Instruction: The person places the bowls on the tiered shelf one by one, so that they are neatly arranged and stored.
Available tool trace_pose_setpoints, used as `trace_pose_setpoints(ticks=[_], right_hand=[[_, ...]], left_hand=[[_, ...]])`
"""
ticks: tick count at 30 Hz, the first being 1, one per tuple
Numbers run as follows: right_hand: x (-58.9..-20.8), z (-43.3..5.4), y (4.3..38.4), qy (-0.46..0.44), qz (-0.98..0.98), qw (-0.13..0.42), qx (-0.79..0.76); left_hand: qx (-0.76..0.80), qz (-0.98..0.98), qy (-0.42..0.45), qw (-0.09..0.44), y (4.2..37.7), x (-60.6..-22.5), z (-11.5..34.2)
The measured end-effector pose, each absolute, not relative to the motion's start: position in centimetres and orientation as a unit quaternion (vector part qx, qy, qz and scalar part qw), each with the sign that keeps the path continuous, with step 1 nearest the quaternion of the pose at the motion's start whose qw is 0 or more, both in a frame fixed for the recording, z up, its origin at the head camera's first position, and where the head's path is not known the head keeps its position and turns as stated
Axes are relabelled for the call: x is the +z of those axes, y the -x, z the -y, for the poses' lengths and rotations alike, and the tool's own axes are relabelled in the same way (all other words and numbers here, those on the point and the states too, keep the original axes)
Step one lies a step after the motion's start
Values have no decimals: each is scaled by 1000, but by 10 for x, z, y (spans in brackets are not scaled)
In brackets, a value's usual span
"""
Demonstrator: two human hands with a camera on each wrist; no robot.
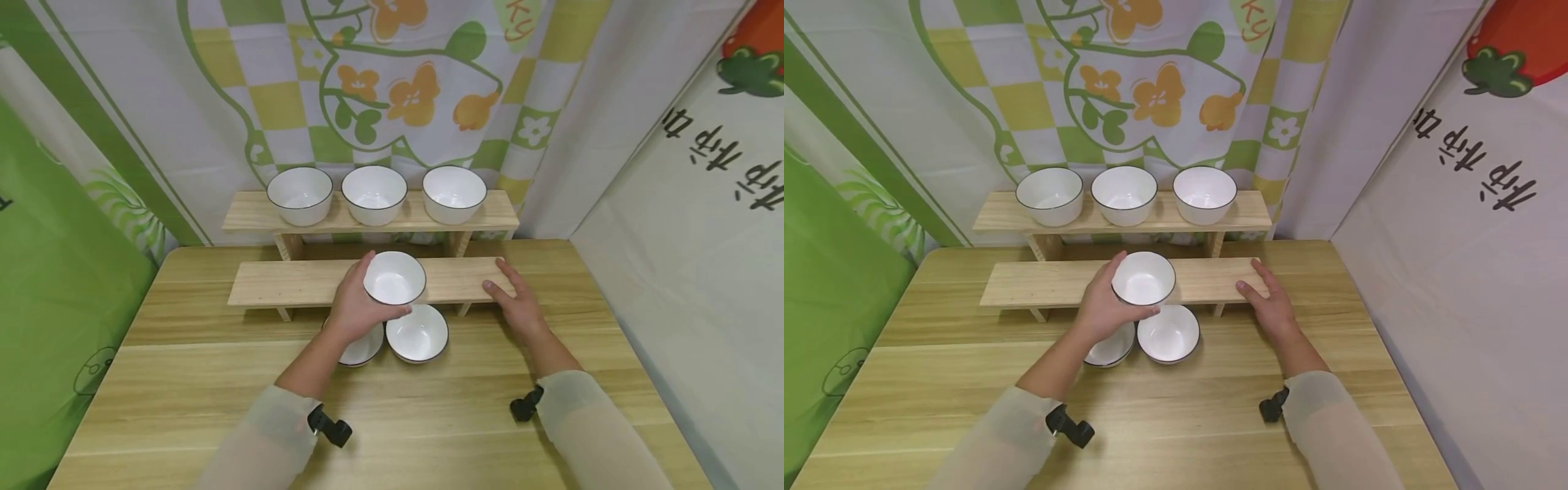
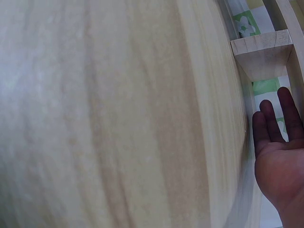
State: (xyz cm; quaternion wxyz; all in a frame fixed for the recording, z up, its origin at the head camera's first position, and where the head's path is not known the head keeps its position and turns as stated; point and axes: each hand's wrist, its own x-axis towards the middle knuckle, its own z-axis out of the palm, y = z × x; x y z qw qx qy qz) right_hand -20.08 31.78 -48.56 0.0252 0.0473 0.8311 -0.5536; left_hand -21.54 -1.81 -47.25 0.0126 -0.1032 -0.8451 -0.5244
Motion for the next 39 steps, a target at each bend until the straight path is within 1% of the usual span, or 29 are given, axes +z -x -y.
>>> trace_pose_setpoints(ticks=[6,13,16,24,27,33,39], right_hand=[[-490,-320,203,-52,-822,30,-566],[-526,-332,218,-54,-826,9,-562],[-522,-331,218,-57,-826,14,-561],[-495,-320,207,-63,-822,26,-565],[-501,-323,210,-65,-820,24,-568],[-525,-332,219,-63,-821,9,-567],[-525,-332,218,-64,-826,4,-560]], left_hand=[[-526,844,106,8,218,-473,6],[-521,846,113,15,221,-475,-6],[-521,846,114,19,222,-476,-10],[-529,840,122,13,224,-478,-23],[-531,838,123,10,226,-479,-28],[-534,837,121,7,229,-478,-36],[-540,832,126,4,230,-476,-46]])
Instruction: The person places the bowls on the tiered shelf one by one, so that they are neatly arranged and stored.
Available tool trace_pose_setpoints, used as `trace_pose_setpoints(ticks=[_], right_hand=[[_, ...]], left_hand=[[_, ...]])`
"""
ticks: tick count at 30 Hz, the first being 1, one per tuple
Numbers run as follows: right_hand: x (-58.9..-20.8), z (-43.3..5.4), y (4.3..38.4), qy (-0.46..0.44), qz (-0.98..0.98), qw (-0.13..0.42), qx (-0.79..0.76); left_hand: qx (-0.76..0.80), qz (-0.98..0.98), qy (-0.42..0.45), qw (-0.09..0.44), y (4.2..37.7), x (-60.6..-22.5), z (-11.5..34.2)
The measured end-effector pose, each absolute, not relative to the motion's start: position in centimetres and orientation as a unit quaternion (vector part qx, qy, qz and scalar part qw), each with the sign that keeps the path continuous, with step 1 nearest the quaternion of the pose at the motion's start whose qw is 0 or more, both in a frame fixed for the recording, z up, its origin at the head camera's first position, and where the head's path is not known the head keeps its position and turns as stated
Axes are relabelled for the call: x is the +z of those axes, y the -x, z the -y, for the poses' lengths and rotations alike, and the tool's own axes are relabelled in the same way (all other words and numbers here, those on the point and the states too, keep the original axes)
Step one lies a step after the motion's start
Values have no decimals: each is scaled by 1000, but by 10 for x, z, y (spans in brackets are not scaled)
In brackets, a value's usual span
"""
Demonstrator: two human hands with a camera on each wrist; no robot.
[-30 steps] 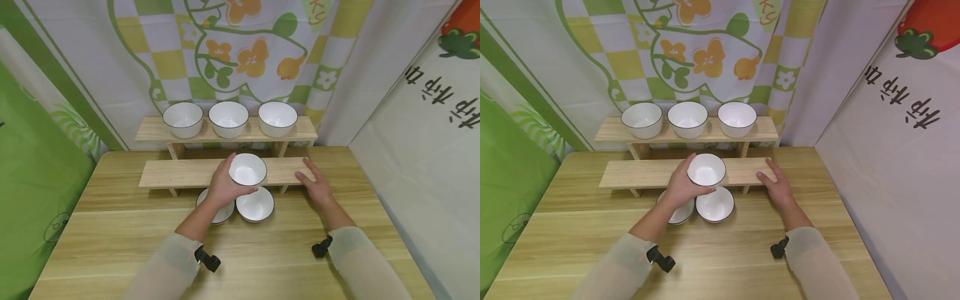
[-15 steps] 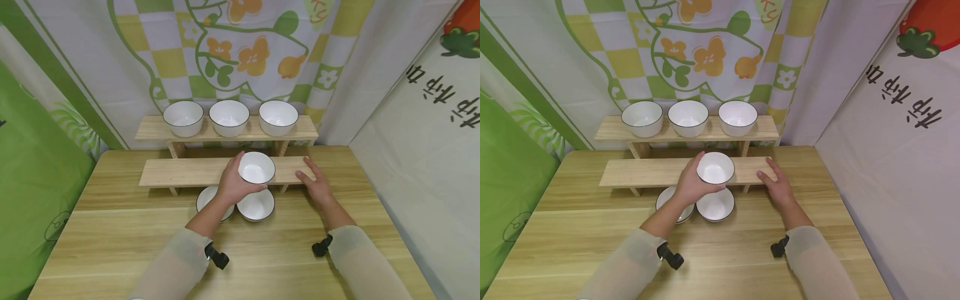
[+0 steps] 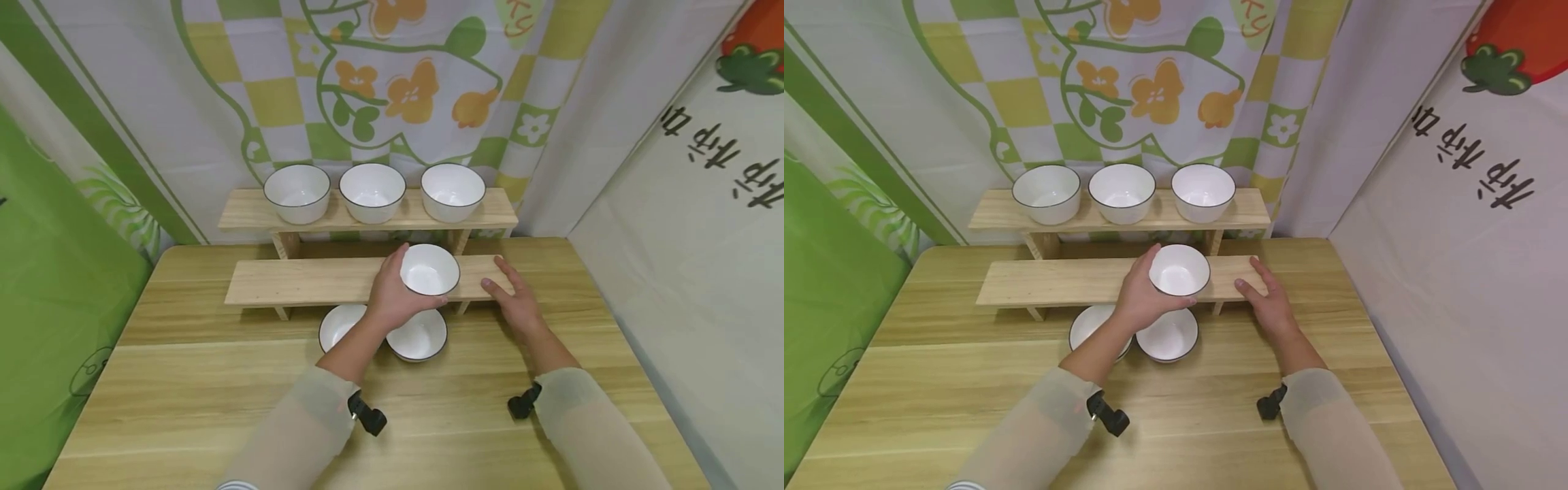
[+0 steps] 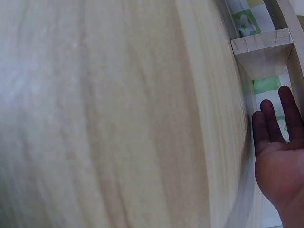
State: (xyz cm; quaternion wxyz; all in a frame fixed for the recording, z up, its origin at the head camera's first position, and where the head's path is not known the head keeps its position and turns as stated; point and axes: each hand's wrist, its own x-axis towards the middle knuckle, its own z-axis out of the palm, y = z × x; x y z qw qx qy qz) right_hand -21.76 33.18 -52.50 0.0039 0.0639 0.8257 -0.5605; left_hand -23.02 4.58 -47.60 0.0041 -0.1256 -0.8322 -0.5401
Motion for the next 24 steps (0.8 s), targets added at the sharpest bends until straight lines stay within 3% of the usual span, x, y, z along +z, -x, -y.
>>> trace_pose_setpoints(ticks=[8,18,24], right_hand=[[-517,-330,217,-69,-819,18,-569],[-530,-331,221,-64,-817,-15,-573],[-515,-328,216,-74,-811,9,-580]], left_hand=[[-542,833,110,3,233,-477,-57],[-548,831,97,0,238,-477,-71],[-547,832,95,-1,240,-477,-78]])
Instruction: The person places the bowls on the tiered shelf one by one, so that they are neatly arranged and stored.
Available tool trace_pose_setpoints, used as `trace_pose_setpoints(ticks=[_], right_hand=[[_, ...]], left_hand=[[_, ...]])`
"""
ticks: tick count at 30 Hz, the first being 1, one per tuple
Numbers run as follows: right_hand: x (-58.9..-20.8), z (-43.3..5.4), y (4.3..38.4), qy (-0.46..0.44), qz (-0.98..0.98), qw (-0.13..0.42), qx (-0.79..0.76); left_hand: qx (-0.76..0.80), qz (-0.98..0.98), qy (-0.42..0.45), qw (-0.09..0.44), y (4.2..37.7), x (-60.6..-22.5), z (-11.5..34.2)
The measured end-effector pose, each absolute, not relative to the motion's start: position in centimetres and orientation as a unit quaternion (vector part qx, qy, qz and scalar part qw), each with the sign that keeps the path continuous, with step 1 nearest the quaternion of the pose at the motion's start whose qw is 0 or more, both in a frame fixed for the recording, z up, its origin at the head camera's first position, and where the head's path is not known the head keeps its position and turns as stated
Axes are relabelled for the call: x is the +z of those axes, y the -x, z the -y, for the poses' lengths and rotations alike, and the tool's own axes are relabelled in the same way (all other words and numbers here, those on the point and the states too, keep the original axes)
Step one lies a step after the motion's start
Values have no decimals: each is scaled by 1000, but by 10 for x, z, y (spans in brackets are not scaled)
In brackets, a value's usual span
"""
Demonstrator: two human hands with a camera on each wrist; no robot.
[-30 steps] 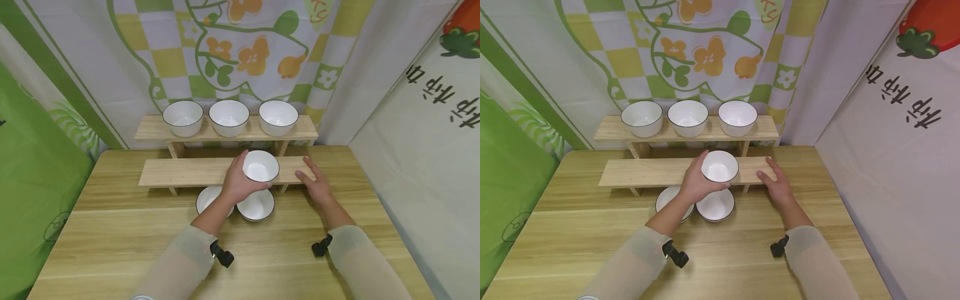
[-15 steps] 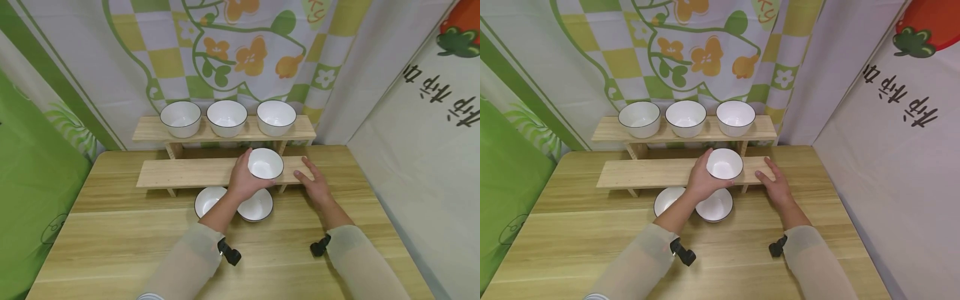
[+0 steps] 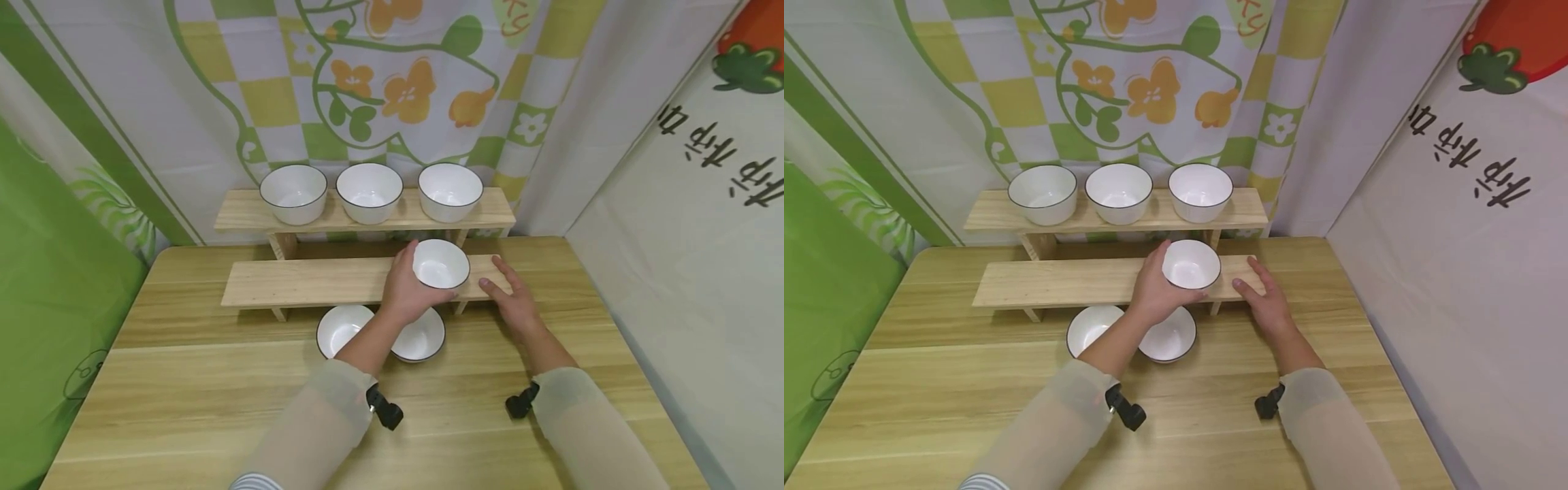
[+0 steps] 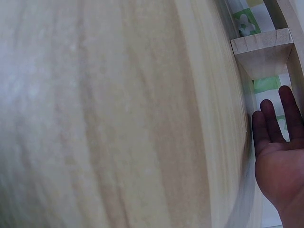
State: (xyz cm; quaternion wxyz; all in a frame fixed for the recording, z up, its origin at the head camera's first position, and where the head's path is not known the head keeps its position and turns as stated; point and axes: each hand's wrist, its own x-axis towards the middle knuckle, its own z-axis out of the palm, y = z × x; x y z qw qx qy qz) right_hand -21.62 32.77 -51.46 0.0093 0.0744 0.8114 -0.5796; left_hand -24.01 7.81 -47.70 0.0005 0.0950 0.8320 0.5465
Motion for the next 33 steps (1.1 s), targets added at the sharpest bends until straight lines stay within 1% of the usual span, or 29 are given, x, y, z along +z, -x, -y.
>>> trace_pose_setpoints(ticks=[6,20,23,28,33], right_hand=[[-493,-318,206,-78,-812,26,-578],[-489,-316,204,-79,-811,15,-580],[-493,-317,207,-83,-808,15,-583],[-512,-327,216,-84,-808,15,-583],[-528,-332,220,-81,-812,2,-577]], left_hand=[[545,-833,-95,-2,241,-477,-85],[537,-837,-101,-2,243,-475,-93],[541,-834,-107,1,243,-476,-93],[544,-832,-111,7,242,-475,-91],[545,-831,-108,11,241,-474,-85]])
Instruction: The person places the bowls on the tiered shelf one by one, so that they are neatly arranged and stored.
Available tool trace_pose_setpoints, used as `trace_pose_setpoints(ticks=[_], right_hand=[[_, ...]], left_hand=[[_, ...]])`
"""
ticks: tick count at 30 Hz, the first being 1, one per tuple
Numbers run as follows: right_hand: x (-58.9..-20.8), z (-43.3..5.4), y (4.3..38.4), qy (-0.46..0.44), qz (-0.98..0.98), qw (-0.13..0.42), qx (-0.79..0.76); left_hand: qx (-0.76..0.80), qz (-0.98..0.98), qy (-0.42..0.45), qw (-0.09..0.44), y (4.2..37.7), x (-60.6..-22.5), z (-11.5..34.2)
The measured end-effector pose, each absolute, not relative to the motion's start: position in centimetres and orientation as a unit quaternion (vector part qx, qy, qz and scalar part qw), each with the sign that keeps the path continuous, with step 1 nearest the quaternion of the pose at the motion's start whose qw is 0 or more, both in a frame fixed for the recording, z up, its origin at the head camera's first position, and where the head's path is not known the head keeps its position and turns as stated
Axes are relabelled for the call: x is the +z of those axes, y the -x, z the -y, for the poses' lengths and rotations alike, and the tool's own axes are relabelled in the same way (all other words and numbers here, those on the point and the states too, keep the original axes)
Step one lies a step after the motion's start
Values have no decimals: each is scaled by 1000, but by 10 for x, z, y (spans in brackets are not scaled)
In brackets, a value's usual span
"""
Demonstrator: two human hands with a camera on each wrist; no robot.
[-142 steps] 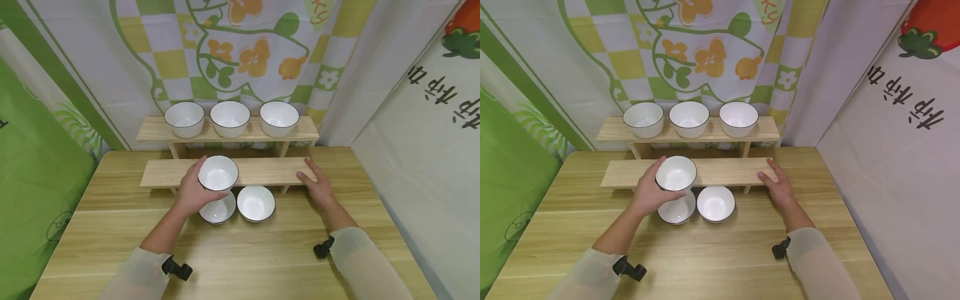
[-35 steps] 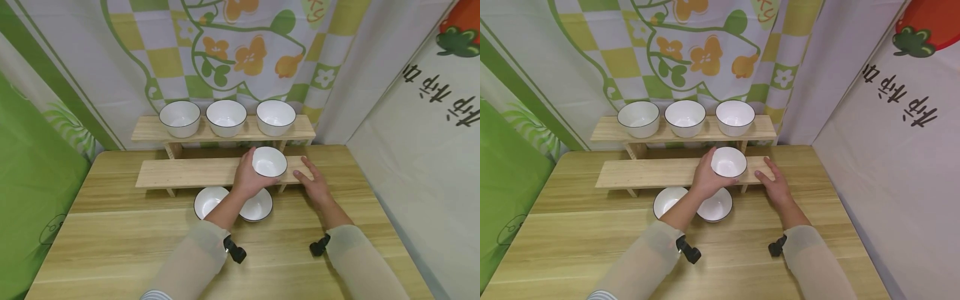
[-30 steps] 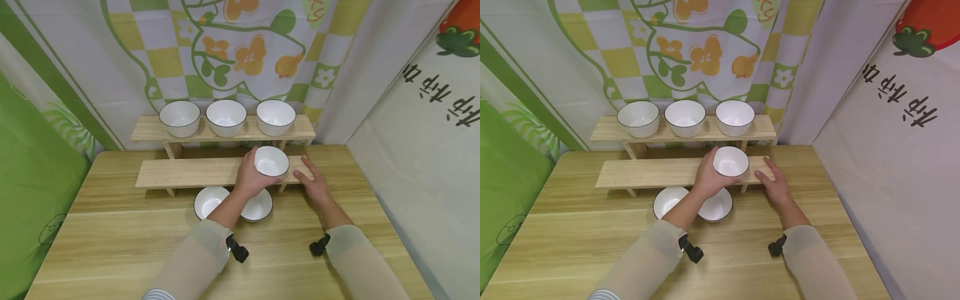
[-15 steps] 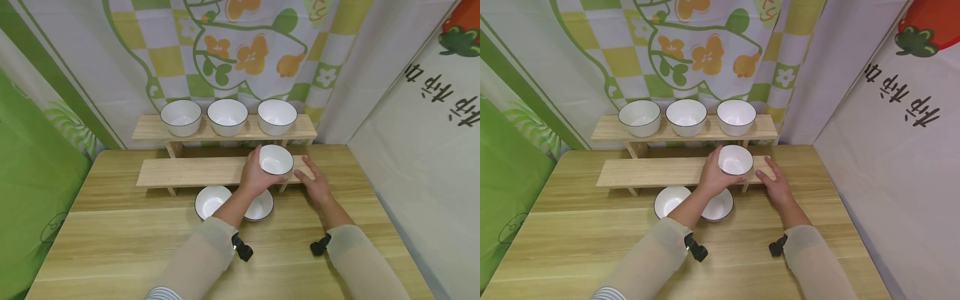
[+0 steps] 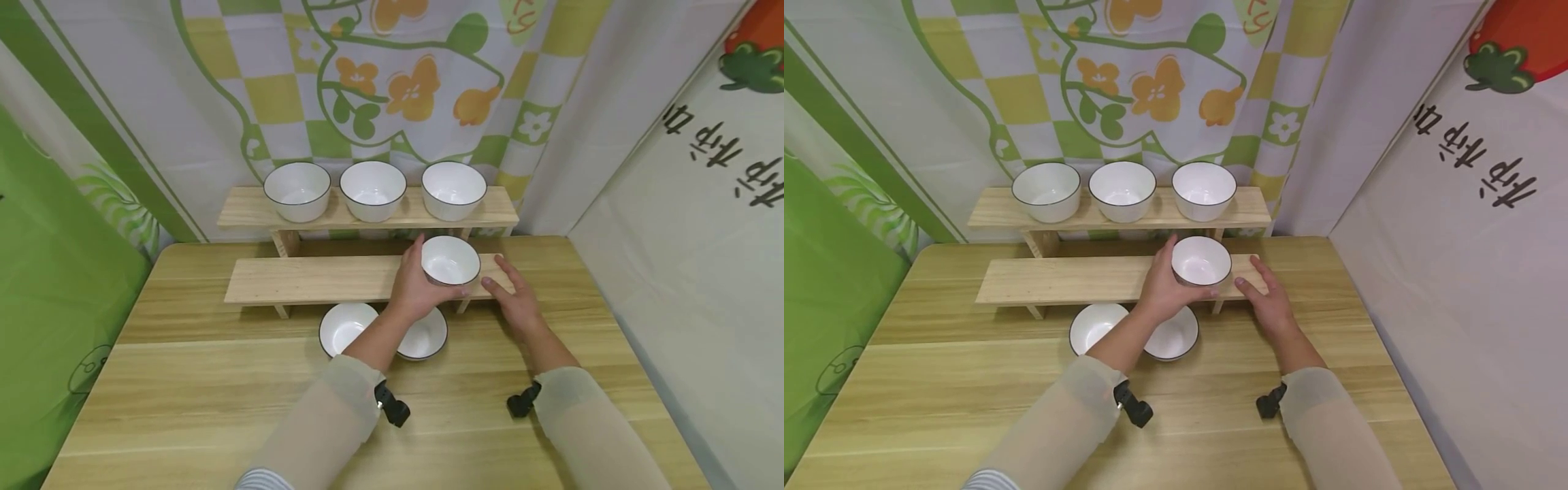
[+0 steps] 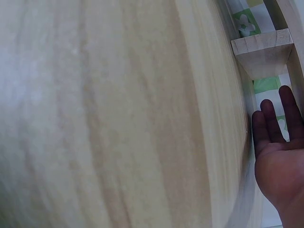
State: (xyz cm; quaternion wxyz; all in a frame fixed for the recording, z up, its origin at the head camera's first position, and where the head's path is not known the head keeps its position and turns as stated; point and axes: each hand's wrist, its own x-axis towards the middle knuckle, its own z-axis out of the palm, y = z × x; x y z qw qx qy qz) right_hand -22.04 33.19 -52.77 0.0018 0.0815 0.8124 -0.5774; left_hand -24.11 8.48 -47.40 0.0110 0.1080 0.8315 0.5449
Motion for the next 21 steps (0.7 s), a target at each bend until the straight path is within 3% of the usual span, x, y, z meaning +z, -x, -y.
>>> trace_pose_setpoints(ticks=[21], right_hand=[[-534,-332,222,-73,-809,-13,-583]], left_hand=[[558,-821,-126,-2,232,-474,-43]])
